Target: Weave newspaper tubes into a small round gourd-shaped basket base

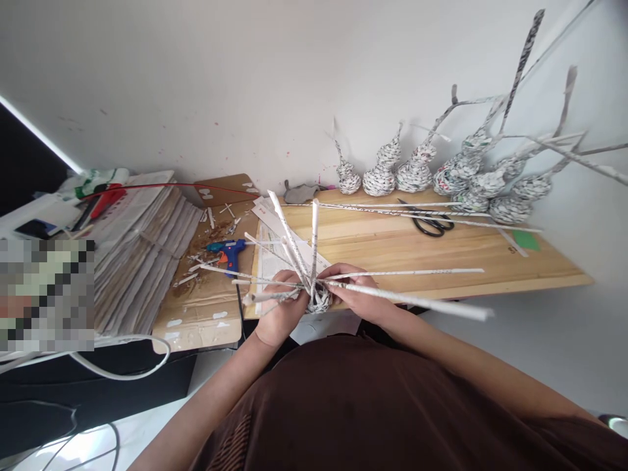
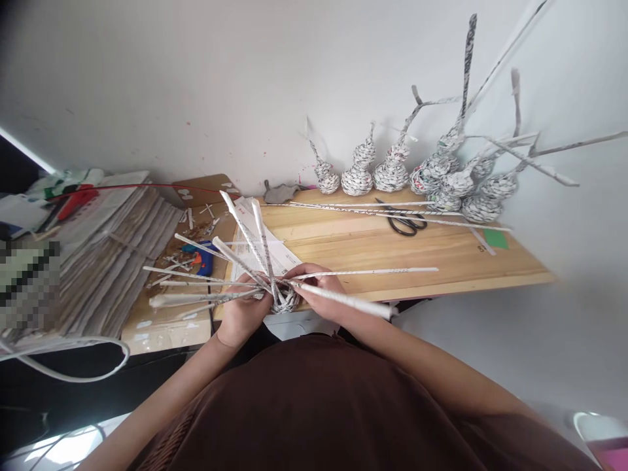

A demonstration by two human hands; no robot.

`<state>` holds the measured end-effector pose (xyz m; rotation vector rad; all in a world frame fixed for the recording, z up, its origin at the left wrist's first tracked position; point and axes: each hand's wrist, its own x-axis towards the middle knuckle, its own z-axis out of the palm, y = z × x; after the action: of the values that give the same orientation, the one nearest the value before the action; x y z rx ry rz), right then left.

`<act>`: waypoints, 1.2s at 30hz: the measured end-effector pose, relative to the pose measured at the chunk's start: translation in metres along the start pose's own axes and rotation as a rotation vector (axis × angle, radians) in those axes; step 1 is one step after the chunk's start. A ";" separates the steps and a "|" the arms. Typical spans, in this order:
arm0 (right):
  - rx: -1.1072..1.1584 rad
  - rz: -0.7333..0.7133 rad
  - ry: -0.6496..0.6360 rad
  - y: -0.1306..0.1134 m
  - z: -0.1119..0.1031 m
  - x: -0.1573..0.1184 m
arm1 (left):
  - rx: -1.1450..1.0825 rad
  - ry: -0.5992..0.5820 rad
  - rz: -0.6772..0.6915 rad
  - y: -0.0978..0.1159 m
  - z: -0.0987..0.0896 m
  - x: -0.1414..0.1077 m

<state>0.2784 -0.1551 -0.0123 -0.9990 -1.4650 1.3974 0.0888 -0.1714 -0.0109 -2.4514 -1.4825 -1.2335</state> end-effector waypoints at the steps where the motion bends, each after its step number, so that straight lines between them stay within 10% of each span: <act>1: -0.013 0.035 -0.007 0.000 -0.001 0.000 | -0.018 0.002 -0.012 0.000 0.001 0.000; 6: -0.191 0.159 -0.005 -0.002 -0.009 -0.007 | -0.042 0.023 -0.031 0.001 0.003 0.001; 16: -0.712 -0.374 0.047 -0.030 -0.008 -0.015 | 0.054 0.008 -0.127 0.006 0.004 0.002; 23: -0.846 -0.403 0.069 -0.019 0.002 0.004 | -0.027 -0.046 -0.191 0.012 0.004 0.003; 36: -0.028 -0.112 0.134 -0.008 0.008 0.001 | -0.214 0.085 -0.222 0.007 0.014 -0.004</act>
<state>0.2701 -0.1569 -0.0041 -0.9932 -1.4216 1.2102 0.1018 -0.1727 -0.0204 -2.3703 -1.7203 -1.5935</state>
